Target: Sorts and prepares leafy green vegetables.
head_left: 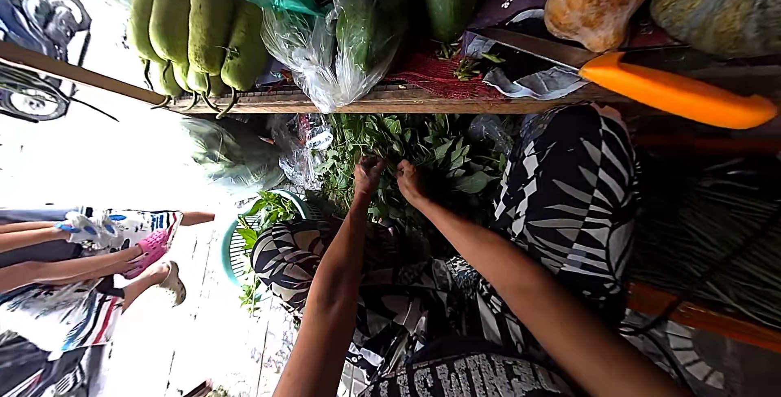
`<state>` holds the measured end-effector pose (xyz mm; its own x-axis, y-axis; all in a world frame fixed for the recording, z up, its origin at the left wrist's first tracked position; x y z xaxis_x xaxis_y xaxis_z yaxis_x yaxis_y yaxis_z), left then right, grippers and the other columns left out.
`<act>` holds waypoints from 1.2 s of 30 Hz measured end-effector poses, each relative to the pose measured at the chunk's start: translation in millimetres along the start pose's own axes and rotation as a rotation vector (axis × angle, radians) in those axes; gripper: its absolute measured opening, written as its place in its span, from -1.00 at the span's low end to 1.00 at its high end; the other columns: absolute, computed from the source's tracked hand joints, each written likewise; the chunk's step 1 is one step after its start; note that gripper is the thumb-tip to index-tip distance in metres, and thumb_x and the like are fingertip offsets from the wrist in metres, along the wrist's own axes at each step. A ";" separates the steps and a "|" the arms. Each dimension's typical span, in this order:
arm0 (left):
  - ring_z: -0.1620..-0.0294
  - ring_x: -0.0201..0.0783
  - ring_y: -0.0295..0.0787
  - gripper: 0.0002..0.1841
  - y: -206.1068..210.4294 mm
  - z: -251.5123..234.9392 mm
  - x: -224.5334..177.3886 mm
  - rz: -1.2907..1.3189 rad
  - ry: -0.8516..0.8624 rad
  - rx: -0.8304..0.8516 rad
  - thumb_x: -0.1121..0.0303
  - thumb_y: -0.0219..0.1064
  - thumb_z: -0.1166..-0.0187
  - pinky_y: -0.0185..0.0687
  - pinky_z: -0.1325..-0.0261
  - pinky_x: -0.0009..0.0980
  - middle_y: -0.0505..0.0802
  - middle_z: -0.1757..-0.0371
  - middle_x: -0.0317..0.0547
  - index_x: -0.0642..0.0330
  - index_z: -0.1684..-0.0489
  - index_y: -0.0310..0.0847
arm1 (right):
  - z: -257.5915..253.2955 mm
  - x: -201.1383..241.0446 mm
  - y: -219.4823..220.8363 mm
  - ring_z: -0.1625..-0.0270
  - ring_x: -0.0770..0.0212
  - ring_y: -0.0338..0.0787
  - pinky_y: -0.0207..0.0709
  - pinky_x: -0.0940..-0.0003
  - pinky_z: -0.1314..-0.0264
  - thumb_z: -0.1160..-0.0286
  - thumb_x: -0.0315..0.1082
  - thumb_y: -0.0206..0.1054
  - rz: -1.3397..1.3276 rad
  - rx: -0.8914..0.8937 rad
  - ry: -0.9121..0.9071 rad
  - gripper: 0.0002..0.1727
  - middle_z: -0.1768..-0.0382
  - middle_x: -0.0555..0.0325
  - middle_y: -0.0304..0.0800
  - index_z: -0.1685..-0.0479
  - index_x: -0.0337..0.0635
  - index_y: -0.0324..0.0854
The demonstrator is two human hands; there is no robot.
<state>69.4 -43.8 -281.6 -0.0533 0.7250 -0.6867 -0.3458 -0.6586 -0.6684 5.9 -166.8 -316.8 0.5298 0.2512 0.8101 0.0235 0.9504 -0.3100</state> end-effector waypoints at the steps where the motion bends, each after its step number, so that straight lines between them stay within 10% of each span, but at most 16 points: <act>1: -0.24 0.09 0.68 -0.74 1.3 1.3 0.3 0.004 -0.002 -0.016 0.25 0.33 -0.68 0.54 -0.31 0.13 0.74 -0.27 0.20 0.29 -0.02 0.76 | -1.9 4.2 0.3 -0.34 -0.29 0.74 0.51 -0.22 -0.42 -0.76 -0.40 0.14 -0.017 -0.015 -0.011 -0.68 -0.19 -0.35 0.77 -0.30 -0.37 0.62; 10: -0.25 -0.17 0.67 -0.58 15.9 2.2 19.9 0.506 -0.179 0.017 0.17 0.06 -0.86 0.61 -0.30 -0.20 0.65 -0.37 0.09 0.17 -0.57 0.31 | 17.3 7.0 0.0 -0.40 -0.37 0.66 0.52 -0.29 -0.43 -0.47 -0.62 0.31 0.013 -0.076 -0.148 -0.50 -0.35 -0.40 0.65 -0.45 -0.28 0.59; 15: 0.05 -0.15 0.61 -0.59 18.3 -6.0 1.9 0.300 -0.111 0.038 0.05 0.27 -0.74 0.55 -0.06 -0.12 0.72 0.02 0.10 0.32 -0.04 0.60 | 26.0 -0.9 -11.4 -0.41 -0.36 0.66 0.53 -0.24 -0.43 -0.39 -0.56 0.42 0.007 -0.118 -0.088 -0.43 -0.30 -0.42 0.67 -0.48 -0.37 0.48; 18: 0.16 -0.25 0.70 -0.75 14.8 -12.7 -36.5 0.430 -0.087 0.035 0.36 0.30 -0.72 0.69 -0.09 -0.24 0.77 0.16 0.07 0.47 0.02 0.62 | 31.4 12.7 -27.9 -0.54 -0.34 0.54 0.43 -0.29 -0.52 -0.43 -0.31 0.51 0.073 -0.128 -0.115 -0.32 -0.44 -0.39 0.58 -0.56 -0.36 0.44; 20: 0.25 -0.27 0.68 -0.66 -1.5 5.2 -66.6 0.367 -0.030 0.028 0.17 0.31 -0.73 0.67 0.04 -0.24 0.77 0.21 -0.01 0.36 0.01 0.65 | 41.6 34.5 -44.9 -0.45 -0.32 0.65 0.47 -0.29 -0.49 -0.58 -0.28 0.42 0.068 -0.116 -0.165 -0.45 -0.37 -0.38 0.67 -0.50 -0.37 0.50; 24: -0.10 0.04 0.73 -0.42 -35.3 46.7 -131.5 0.159 0.079 0.063 -0.13 -0.11 -0.86 0.62 -0.19 0.08 0.76 -0.17 0.20 0.11 -0.61 0.32 | 81.9 101.4 -82.4 -0.35 -0.28 0.73 0.50 -0.22 -0.47 -0.58 -0.42 0.38 0.020 -0.081 -0.310 -0.50 -0.27 -0.36 0.74 -0.50 -0.37 0.51; 31: 0.38 -0.40 0.60 -0.56 -84.8 68.9 -197.6 0.297 0.434 0.001 0.03 -0.14 -0.90 0.60 0.25 -0.38 0.70 0.28 -0.19 0.06 -0.48 0.43 | 124.3 186.8 -148.8 -0.01 -0.21 0.86 0.60 -0.26 -0.16 -0.72 -0.27 0.26 0.284 -0.061 -0.754 -0.67 0.16 -0.24 0.88 0.13 -0.37 0.82; 33: 0.46 -0.53 0.57 -0.65 -84.7 55.1 -204.1 0.493 0.495 0.016 0.24 -0.15 -0.88 0.60 0.27 -0.55 0.63 0.41 -0.36 0.25 -0.34 0.41 | 118.6 189.7 -166.9 0.05 -0.13 0.84 0.62 -0.17 -0.14 -0.52 -0.18 0.49 0.258 -0.068 -0.746 -0.62 0.15 -0.21 0.85 0.00 -0.40 0.77; 36: 0.58 -0.51 0.55 -0.71 -82.8 45.0 -192.7 0.866 0.441 0.036 0.28 -0.20 -0.88 0.65 0.37 -0.54 0.57 0.53 -0.43 0.16 -0.24 0.39 | 102.0 160.2 -156.0 -0.31 -0.22 0.72 0.56 -0.19 -0.39 -0.17 0.06 0.71 0.298 0.144 -0.601 0.08 -0.30 -0.33 0.67 -0.66 -0.35 0.26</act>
<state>66.1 -119.9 -81.1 0.0502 -0.1535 -0.9869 -0.3802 -0.9166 0.1233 0.7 -256.1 -88.0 -0.0677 0.5244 0.8488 -0.1857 0.8292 -0.5271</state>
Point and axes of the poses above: each hand's wrist, its own z-axis away from the middle knuckle, its own y-axis out of the palm, x = y × z, the point moved 8 cm from there along -z, towards the middle knuckle
